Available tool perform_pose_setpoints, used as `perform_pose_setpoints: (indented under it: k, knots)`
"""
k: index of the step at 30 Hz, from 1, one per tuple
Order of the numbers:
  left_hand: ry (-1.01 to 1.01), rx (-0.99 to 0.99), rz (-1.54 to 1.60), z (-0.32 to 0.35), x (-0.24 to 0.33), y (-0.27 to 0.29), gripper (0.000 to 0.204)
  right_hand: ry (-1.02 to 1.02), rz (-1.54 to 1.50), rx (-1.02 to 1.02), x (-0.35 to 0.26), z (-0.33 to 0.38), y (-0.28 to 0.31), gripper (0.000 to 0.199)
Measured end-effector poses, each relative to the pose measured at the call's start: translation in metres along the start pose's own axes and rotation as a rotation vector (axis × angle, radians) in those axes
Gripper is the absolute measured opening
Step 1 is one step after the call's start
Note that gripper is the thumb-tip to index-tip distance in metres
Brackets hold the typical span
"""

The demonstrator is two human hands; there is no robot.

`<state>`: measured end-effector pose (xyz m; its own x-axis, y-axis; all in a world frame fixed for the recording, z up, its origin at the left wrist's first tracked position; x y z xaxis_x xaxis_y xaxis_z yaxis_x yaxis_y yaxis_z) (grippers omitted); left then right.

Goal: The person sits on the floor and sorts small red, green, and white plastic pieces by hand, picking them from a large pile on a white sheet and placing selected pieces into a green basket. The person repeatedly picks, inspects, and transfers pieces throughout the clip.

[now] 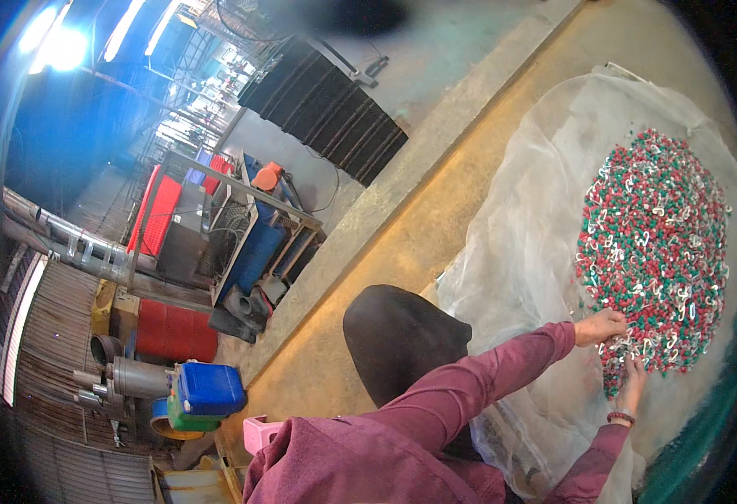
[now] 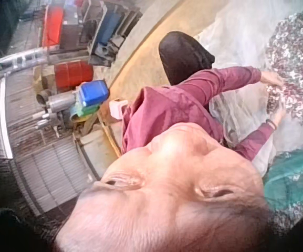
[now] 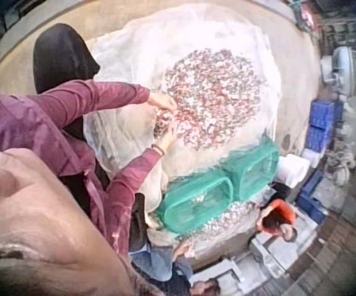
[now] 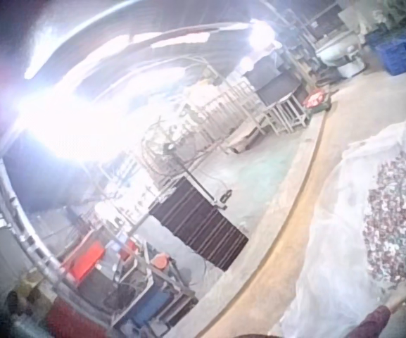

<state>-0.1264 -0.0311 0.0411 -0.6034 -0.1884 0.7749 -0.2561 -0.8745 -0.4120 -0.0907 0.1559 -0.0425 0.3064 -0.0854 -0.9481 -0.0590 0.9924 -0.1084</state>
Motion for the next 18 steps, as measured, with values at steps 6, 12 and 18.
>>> perform_pose_setpoints:
  k: [6, 12, 18]
  knots:
    - [-0.052, -0.379, 0.471, 0.030, 0.056, -0.056, 0.017, 0.067, -0.391, 0.123, -0.064, 0.038, -0.032, 0.018]
    - [-0.183, -0.034, 0.112, -0.003, 0.079, -0.082, 0.017, 0.131, -0.748, 0.065, -0.037, 0.024, -0.007, 0.037]
    - [-0.442, 0.232, -1.232, -0.040, 0.063, -0.141, 0.025, 0.305, -0.636, 0.129, 0.014, -0.021, 0.067, 0.037]
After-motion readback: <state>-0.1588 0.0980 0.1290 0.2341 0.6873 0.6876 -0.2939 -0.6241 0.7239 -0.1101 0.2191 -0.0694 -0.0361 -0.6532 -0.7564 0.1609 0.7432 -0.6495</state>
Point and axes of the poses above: each hand's wrist, its own z-axis away from the middle knuckle, its own y-axis out of the back of the hand, x = y × z, the point moved 9 cm from there along -z, towards the middle knuckle, and after that the axes turned 11 degrees about y, right-handed, at the moved point
